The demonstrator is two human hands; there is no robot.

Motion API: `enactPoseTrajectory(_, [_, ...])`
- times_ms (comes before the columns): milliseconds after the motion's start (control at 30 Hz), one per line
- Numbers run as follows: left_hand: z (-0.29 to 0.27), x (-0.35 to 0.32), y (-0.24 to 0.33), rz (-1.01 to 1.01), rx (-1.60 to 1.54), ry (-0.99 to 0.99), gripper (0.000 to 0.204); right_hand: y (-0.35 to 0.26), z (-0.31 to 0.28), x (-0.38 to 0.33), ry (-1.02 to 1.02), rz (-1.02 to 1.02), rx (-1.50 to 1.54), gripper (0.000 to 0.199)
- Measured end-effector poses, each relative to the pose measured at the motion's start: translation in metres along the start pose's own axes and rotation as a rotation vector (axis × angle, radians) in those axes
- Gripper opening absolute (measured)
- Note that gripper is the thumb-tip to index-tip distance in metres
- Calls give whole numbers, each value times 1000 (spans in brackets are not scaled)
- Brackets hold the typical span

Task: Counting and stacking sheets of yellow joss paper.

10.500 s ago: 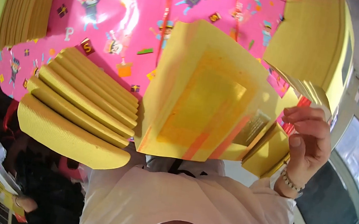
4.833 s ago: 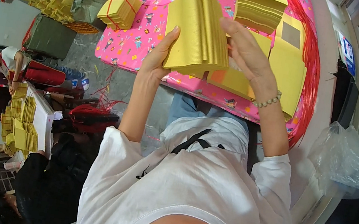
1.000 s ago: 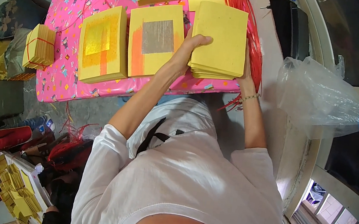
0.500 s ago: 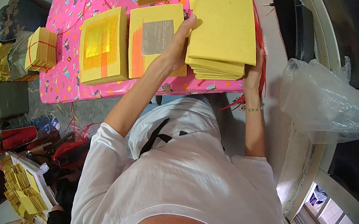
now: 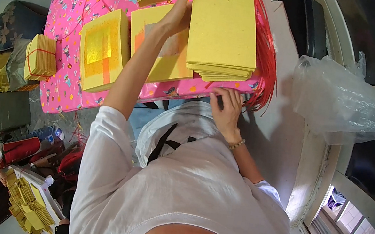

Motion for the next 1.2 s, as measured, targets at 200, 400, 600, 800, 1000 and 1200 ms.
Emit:
enactPoseTrajectory(200, [4,12,-1,-70,126,-124,89,-4,12,12,-34,-49,-111,10])
enactPoseTrajectory(400, [2,17,-2,-112,165,-201,84,-2,18,20,-4,-93,-61,8])
enactPoseTrajectory(600, [3,16,0,-177,157,-181,82,2,20,19,19,-107,-53,6])
enactPoseTrajectory(800, [6,17,0,-100,178,-233,83,2,22,20,41,-109,-48,7])
enactPoseTrajectory(1000, [5,20,-2,-137,130,-183,82,-2,18,22,32,-104,-5,9])
enactPoseTrajectory(1200, [0,22,2,-93,74,-121,82,-7,15,10,-51,-99,3,12])
Point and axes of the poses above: each hand's wrist, its own x-axis towards the middle knuckle, its own z-axis out of the palm, y = z × x, the point moved 3 cm from there along x, towards the middle knuckle, and after that the axes turned 4 degrees about z, right-handed, at the moved point
